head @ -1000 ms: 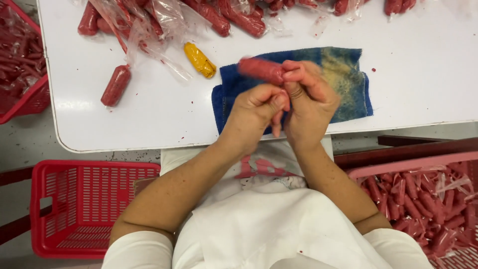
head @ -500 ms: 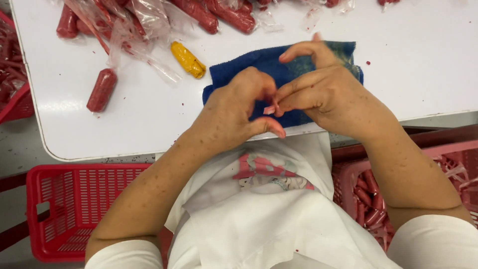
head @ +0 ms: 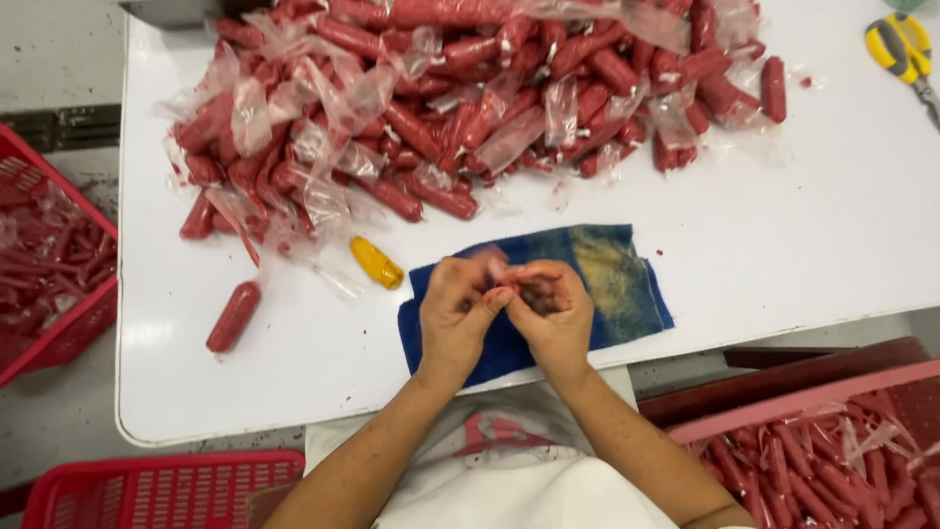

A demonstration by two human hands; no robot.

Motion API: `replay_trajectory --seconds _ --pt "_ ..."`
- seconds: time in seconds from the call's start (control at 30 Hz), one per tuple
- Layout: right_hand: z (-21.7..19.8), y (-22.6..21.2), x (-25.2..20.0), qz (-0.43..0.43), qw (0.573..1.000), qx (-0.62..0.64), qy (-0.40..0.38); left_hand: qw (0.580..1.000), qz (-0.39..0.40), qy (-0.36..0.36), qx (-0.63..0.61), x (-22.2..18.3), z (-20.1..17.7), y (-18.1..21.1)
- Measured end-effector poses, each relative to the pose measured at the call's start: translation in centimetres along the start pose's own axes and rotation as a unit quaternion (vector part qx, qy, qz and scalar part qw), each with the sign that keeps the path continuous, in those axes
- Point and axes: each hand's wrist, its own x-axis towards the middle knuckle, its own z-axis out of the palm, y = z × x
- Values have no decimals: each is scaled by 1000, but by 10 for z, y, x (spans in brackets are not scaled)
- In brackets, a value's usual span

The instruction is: The person repeatedly picks up individual sausages, wraps each one in a small clear plastic bag, and places the wrapped sausage into a red basket. The process is continuous and repetitive throughout the clip.

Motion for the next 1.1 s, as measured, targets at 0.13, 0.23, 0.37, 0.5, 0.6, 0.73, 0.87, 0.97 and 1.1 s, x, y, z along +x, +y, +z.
replay_trajectory --seconds 0.13,0.23,0.37,0.5,0.6,0.73,0.87,0.97,1.1 --pt "0 7 4 -14 1000 -16 21 996 87 -36 4 33 -4 39" --pt "1 -13 14 -207 960 -181 -57 969 73 -199 -124 50 -14 54" --pt "-17 -21 13 -199 950 -204 -125 871 344 -270 222 107 -14 77" --pt "-91 -95 9 -76 945 -273 -163 808 435 -319 236 211 28 64" --pt "-192 -151 -33 269 695 -639 -188 809 242 -159 511 271 4 90" --pt "-295 -73 -87 269 545 -777 -162 768 308 -151 541 303 1 15" --pt "-146 -118 -34 88 825 -495 -258 921 93 -246 287 233 -8 101" --pt "-74 -110 34 -14 921 -283 -266 909 -170 -364 -106 165 -19 121" --pt "-8 -104 71 28 932 221 -284 724 -407 -410 -377 102 -28 120"
